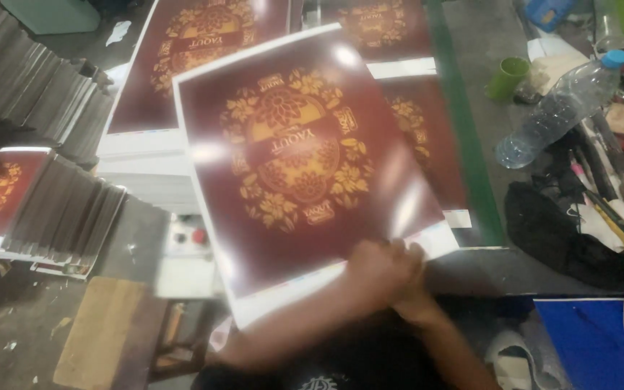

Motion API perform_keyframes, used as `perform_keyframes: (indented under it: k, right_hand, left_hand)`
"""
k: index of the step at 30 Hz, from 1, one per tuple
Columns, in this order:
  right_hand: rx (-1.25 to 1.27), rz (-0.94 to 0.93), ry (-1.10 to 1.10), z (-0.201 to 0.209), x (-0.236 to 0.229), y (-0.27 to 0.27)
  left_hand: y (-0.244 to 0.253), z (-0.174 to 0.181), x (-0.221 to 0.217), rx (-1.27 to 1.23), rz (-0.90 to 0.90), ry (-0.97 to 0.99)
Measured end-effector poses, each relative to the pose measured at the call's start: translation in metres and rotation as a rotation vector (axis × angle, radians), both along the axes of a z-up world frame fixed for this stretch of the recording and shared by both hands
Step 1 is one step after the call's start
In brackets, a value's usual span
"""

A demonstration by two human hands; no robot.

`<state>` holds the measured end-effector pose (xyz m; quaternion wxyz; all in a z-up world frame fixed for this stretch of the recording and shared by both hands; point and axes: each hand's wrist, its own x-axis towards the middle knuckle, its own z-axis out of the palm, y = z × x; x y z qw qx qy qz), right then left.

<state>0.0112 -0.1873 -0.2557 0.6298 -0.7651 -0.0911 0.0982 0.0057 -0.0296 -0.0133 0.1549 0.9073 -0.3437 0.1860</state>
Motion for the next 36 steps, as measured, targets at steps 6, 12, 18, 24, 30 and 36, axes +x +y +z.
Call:
perform_keyframes:
  k: [6,12,18,24,30,36]
  right_hand:
    - [-0.541,-0.010,0.116,0.056,-0.005,-0.008]
    - [0.484,-0.288,0.418,0.060,-0.031,-0.046]
    - [0.608,-0.391,0.356,-0.004,-0.047,-0.113]
    - [0.781,-0.457,0.310,0.008,-0.061,-0.130]
    - [0.800,-0.474,0.358,-0.003,-0.069,-0.141]
    - [0.690,-0.577,0.433,-0.024,-0.076,-0.146]
  left_hand:
    - [0.008,0.014,-0.002,-0.085,-0.055,0.091]
    - [0.090,0.066,0.033,-0.083,0.204,0.203]
    - [0.200,0.049,0.106,-0.061,0.582,0.159]
    - [0.289,0.024,0.155,0.296,0.481,-0.189]
    - [0.290,0.058,0.161,0.442,0.503,0.085]
    - [0.305,0.067,0.168,0.371,0.461,0.172]
